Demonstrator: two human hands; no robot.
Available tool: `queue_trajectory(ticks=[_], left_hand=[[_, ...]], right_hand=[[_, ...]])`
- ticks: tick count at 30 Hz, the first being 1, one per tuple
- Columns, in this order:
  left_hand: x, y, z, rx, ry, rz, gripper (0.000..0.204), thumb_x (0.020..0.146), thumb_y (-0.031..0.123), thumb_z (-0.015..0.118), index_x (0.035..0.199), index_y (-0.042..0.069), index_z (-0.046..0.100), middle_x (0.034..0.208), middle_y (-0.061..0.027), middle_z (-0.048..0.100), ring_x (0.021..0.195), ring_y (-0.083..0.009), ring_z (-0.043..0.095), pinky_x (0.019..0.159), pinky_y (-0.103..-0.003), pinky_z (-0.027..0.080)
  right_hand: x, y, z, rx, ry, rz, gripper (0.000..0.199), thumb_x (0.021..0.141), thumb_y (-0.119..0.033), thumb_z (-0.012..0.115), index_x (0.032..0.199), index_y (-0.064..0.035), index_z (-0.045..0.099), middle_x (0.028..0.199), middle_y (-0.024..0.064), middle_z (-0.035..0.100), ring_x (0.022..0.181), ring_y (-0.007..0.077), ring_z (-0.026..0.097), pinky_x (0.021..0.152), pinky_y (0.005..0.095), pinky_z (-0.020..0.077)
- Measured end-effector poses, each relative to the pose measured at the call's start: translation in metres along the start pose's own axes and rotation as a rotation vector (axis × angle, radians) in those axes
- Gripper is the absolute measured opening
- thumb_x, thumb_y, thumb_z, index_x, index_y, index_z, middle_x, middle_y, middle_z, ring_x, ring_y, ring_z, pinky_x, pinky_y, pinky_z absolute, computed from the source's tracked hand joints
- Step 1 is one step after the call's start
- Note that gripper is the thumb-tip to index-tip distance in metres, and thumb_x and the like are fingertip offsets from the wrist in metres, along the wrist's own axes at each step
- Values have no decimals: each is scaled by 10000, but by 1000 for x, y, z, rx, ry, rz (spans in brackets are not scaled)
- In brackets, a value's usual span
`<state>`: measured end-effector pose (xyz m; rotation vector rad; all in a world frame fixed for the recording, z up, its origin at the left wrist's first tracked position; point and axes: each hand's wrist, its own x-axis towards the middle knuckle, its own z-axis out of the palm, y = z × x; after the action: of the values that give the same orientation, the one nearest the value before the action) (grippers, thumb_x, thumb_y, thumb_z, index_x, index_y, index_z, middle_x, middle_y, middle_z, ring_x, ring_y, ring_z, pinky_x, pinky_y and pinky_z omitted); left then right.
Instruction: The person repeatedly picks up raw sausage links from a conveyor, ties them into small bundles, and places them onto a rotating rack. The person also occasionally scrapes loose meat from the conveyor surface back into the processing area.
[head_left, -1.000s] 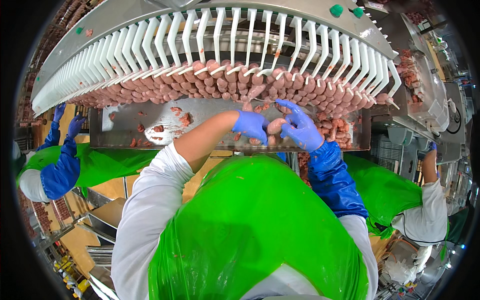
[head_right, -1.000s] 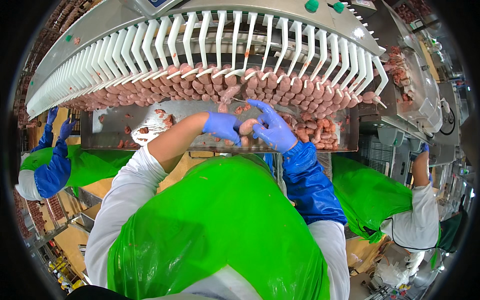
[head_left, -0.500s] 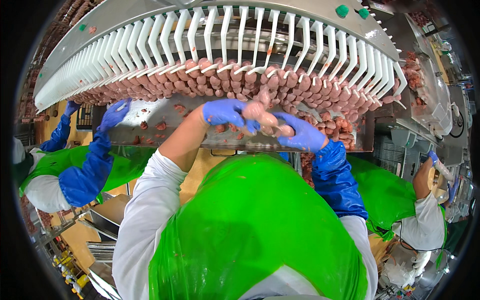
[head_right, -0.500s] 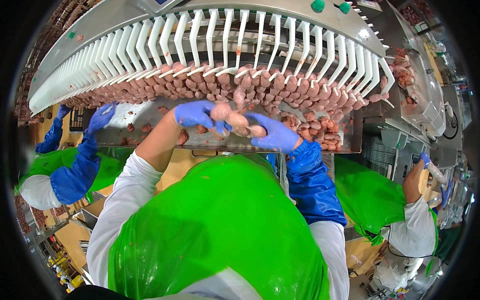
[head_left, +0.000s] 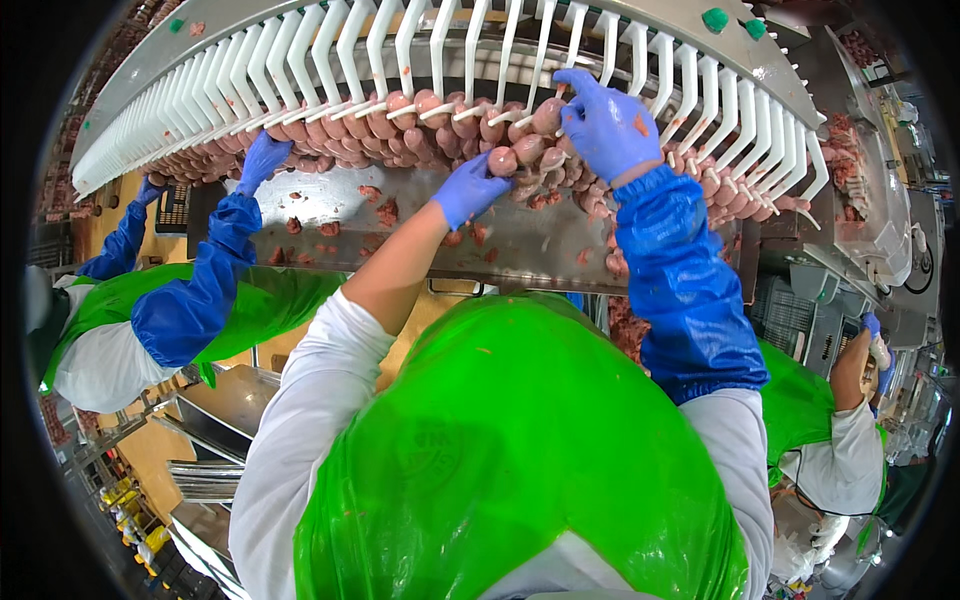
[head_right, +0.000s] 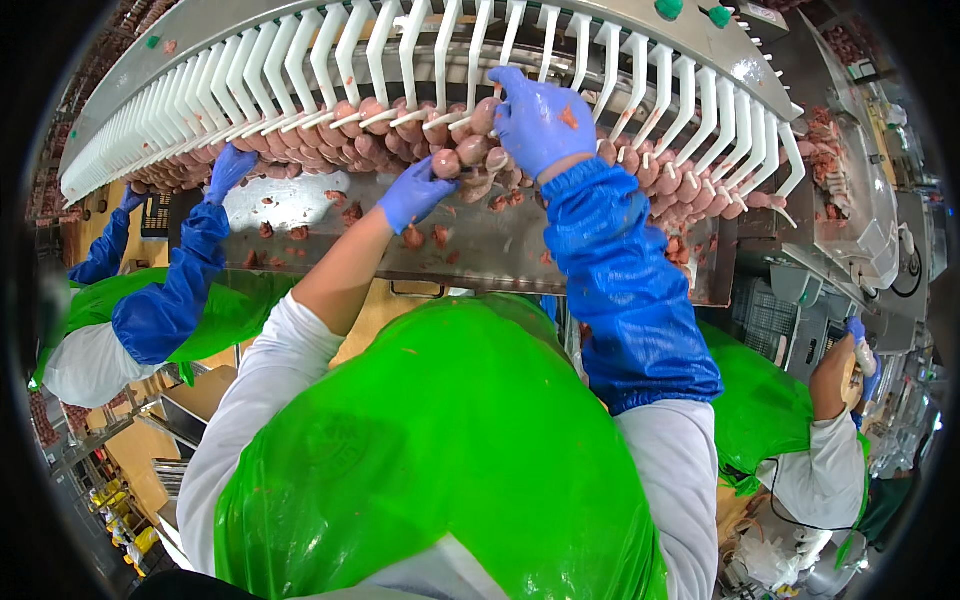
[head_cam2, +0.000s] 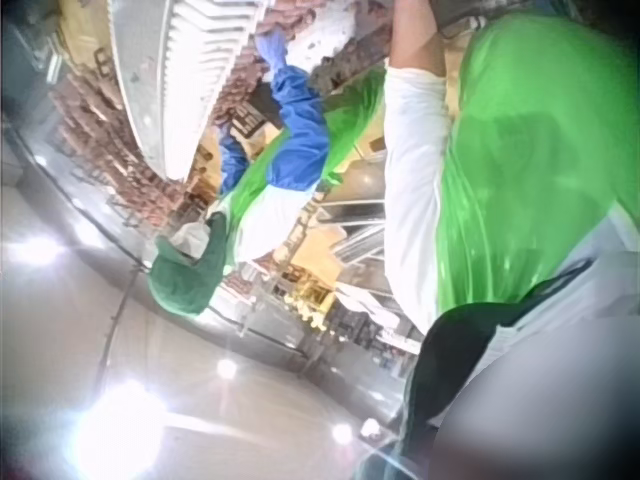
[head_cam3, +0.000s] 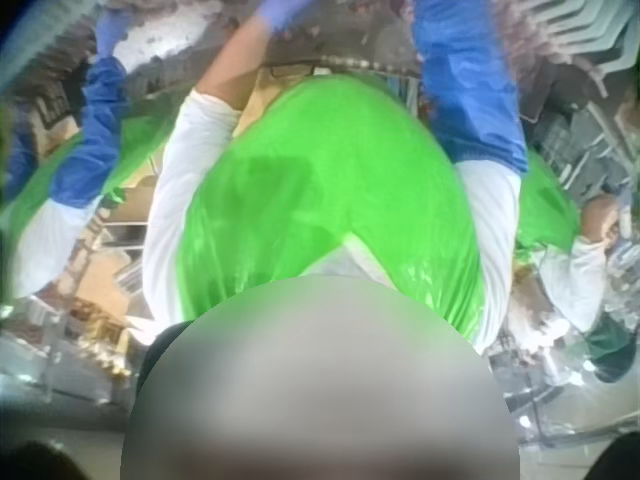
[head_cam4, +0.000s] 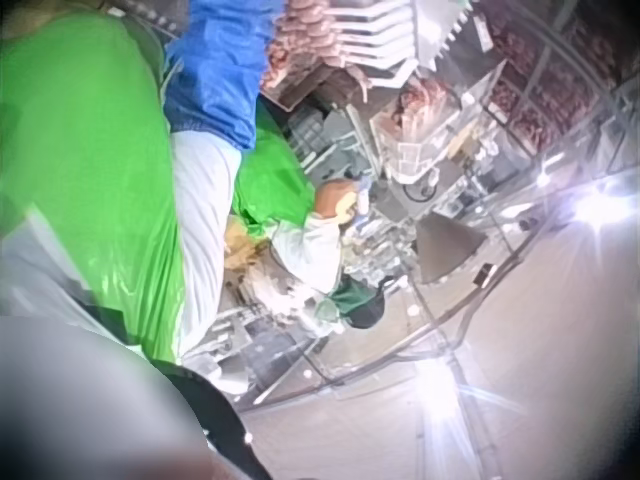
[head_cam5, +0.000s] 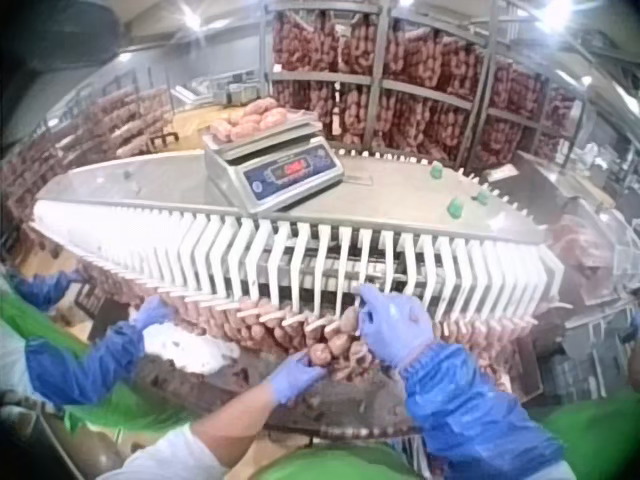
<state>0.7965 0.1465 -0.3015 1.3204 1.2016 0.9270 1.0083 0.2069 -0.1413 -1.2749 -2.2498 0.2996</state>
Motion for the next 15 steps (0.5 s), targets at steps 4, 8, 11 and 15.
queue_trajectory(ticks=[4,8,11,15], left_hand=[[-6,-20,-38,754,-74,183,506,875,318,665,1315,89,566,1237,-200,612,1173,-367,566,1029,-404,444],[-62,-99,-110,606,27,-247,538,883,336,644,1331,51,552,1294,-166,608,1193,-301,581,1023,-375,436],[-114,-153,-141,468,129,-441,497,877,299,652,1301,52,575,1271,-164,620,1159,-308,598,1017,-374,441],[-103,-119,-88,739,-33,-291,450,880,274,644,1279,73,592,1265,-161,610,1176,-320,580,1029,-383,434]], right_hand=[[-24,9,-16,227,119,-66,281,883,-180,639,1160,-133,657,930,96,691,812,288,674,702,383,535],[-103,57,-50,367,176,71,225,910,-78,647,1131,-50,678,927,62,673,826,147,649,725,277,519],[-177,126,-33,631,161,522,203,910,-96,663,1103,-38,690,972,52,690,849,105,639,751,269,520],[-285,237,56,301,-302,748,353,883,-209,665,1195,-45,645,1112,137,691,993,241,679,861,358,528]])
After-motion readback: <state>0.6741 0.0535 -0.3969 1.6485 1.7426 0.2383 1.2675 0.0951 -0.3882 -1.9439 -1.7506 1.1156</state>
